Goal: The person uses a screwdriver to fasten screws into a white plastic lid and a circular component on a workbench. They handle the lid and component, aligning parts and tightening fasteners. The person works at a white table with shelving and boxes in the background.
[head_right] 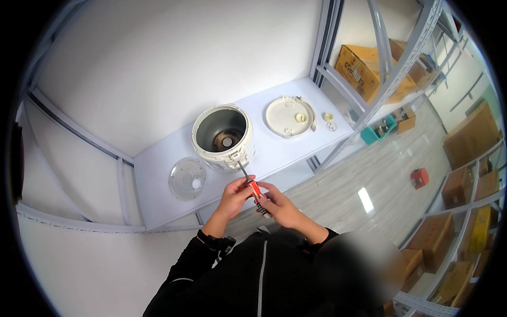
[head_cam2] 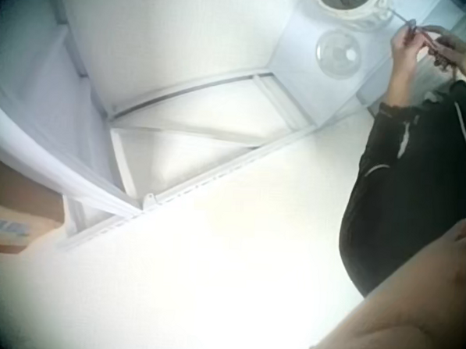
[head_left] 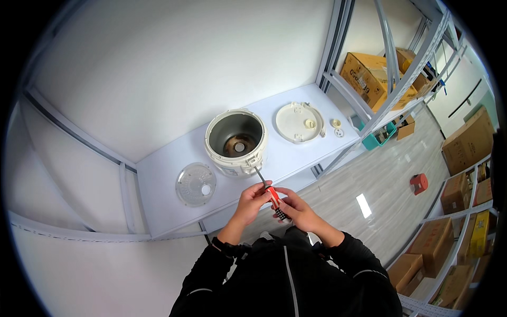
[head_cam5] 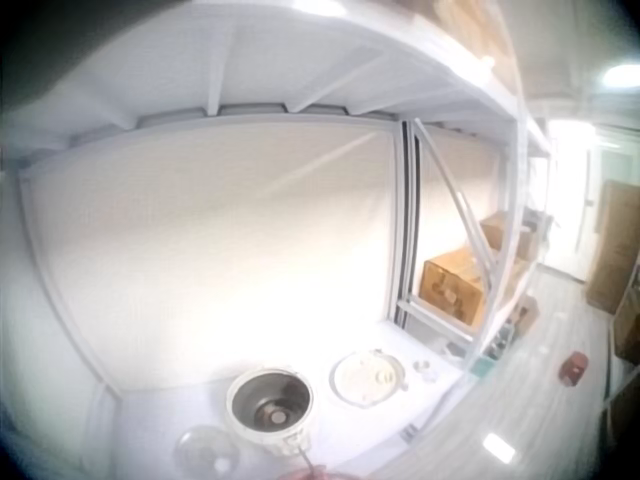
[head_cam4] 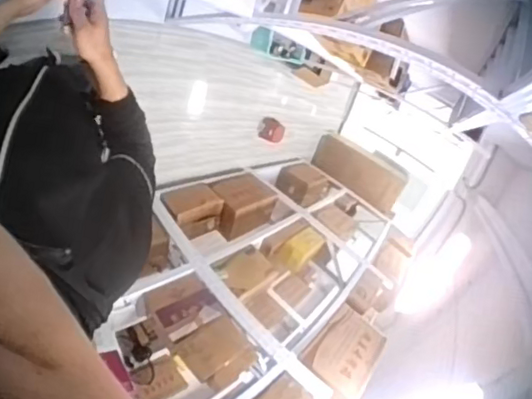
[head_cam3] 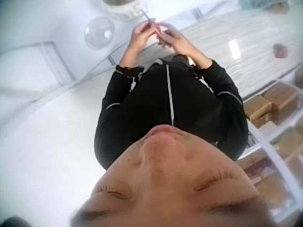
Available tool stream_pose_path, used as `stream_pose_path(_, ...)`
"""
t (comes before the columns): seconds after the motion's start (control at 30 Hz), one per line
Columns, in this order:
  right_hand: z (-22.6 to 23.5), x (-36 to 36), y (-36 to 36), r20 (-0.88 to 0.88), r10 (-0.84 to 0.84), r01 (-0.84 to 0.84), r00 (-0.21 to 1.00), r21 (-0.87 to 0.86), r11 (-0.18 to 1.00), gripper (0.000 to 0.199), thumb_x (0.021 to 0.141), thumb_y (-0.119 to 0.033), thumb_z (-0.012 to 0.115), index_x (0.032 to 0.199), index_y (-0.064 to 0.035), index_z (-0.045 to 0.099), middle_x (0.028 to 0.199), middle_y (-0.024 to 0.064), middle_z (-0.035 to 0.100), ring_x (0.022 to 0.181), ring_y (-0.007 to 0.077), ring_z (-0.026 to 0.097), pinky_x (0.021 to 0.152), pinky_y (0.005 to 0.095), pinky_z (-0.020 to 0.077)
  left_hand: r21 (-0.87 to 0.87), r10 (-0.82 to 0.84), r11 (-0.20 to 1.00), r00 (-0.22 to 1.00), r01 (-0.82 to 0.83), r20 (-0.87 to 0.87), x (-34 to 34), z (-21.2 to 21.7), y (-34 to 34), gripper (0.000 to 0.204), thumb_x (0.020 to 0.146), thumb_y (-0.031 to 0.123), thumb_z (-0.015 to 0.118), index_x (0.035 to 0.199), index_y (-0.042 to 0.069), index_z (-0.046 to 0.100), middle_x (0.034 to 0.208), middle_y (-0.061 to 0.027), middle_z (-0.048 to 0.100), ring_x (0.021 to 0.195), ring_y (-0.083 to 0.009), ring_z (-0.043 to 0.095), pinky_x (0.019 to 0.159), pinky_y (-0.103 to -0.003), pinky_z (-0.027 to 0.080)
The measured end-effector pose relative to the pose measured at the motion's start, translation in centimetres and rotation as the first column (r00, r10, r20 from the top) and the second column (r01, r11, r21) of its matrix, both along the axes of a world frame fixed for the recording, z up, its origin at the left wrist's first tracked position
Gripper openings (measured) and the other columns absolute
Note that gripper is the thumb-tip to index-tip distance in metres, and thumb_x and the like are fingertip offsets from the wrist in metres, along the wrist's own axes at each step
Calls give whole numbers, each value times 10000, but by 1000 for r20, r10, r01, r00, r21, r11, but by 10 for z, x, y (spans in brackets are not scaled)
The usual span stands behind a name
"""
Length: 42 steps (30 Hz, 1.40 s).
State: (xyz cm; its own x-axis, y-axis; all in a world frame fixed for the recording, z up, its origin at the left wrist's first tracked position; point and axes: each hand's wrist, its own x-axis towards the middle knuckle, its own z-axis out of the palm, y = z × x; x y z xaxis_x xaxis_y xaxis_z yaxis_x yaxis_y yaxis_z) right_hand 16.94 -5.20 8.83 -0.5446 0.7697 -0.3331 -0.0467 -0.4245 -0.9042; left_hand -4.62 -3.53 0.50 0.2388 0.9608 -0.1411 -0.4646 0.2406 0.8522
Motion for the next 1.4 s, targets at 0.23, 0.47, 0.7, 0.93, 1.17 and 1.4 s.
stream_pose_path(0.23,-16,-1,-2,392,-213,-110,895,657,746,728,931,-167,820,1565,-76,473,1180,132,620,1016,247,650,845,345,564,-78,102,991,985,-113,-140,17,-1,6,282,1027,81,704,1276,-34,638,1133,-93,724,1016,-181,717,908,-338,600)
stream_pose_path(0.47,-18,2,6,-16,-91,91,996,3,996,527,1121,-215,564,1604,-100,386,1175,118,702,838,186,702,745,339,586,-117,47,992,995,-37,83,8,20,6,421,1056,88,654,1448,-44,578,1262,-147,722,1080,-216,721,933,-360,596)
stream_pose_path(0.7,10,-4,-2,401,-212,-166,891,723,670,765,887,-246,839,1539,-65,481,1173,207,614,976,402,667,832,453,556,-123,100,985,985,-118,-144,8,7,6,325,1035,130,709,1325,-8,655,1170,-100,733,1008,-184,723,881,-335,605)
stream_pose_path(0.93,0,-6,2,51,-61,58,997,72,996,615,1067,-226,671,1588,-70,385,1212,172,629,976,236,715,804,368,606,-111,110,987,990,-120,-90,15,13,8,331,1031,128,713,1330,-2,655,1128,-82,732,987,-170,719,870,-327,603)
stream_pose_path(1.17,-8,-7,2,256,-148,-53,955,642,765,685,1016,-273,728,1587,-88,397,1233,211,644,947,310,738,784,403,608,-78,62,994,993,-70,-103,8,15,8,354,1034,112,703,1360,-13,647,1134,-103,744,989,-177,726,870,-334,614)
stream_pose_path(1.4,10,-8,1,535,-156,-245,830,603,759,684,975,-249,763,1553,-72,442,1177,199,654,843,356,715,748,427,585,-70,116,988,968,-134,-224,12,10,9,258,1026,105,715,1249,-19,673,1100,-100,750,967,-177,730,860,-347,624)
